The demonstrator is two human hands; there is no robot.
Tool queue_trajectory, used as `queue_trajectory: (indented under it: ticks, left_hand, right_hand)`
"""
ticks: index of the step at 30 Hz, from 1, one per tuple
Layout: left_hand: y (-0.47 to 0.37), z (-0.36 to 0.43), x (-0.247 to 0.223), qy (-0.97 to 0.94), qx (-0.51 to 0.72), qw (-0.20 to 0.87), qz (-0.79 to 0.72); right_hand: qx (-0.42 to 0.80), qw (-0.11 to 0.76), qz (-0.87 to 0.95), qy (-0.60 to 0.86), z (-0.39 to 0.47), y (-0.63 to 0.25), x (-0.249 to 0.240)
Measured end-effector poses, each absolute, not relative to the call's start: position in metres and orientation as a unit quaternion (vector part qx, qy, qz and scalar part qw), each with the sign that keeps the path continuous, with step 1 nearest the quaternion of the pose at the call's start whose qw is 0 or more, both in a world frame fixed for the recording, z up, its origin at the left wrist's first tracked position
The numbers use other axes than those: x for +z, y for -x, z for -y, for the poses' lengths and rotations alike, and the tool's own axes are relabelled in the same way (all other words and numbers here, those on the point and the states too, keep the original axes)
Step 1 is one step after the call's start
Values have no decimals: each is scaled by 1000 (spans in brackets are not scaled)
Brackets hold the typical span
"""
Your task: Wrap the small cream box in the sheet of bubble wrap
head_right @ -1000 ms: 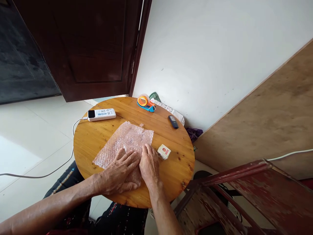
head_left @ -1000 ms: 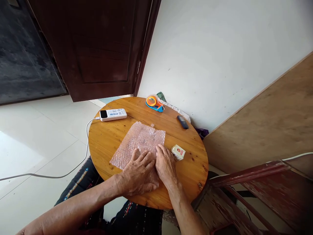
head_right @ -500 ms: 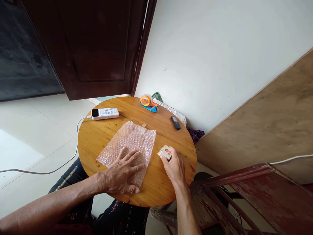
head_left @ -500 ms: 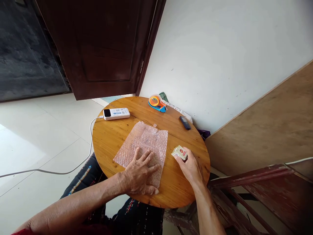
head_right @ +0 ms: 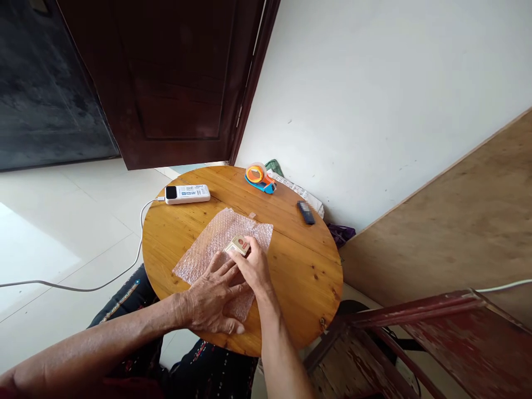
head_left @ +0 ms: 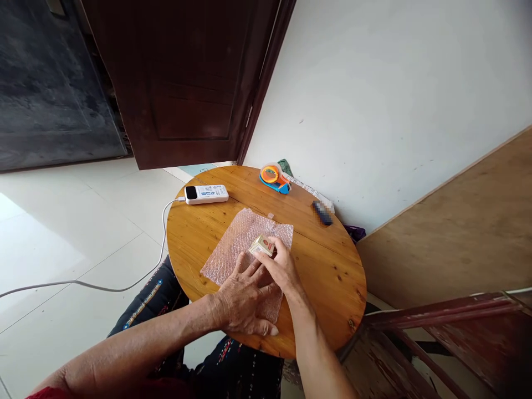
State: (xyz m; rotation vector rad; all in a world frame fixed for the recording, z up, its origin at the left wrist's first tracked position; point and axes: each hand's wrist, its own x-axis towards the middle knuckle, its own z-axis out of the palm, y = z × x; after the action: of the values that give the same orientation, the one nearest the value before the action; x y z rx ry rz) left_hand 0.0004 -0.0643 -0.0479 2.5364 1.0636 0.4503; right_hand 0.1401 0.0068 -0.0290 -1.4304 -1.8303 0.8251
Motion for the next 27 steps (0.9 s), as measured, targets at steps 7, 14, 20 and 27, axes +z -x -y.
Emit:
queue_trajectory:
  ticks: [7,14,20,27]
  left_hand:
    - [31,71,-43,-855,223,152,-443]
    - [56,67,-54,-844,231,106,-472]
    - [54,67,-58,-845,231,100,-472]
    - [66,72,-41,-848,235,144,-453]
  right_hand:
    - [267,336,723,542,-11,-144,-49]
    - [312,339,726,510,-5,-147,-42]
    - [231,296,787,491,0,-145,-45]
    - [279,299,771,487,-3,-152,-47]
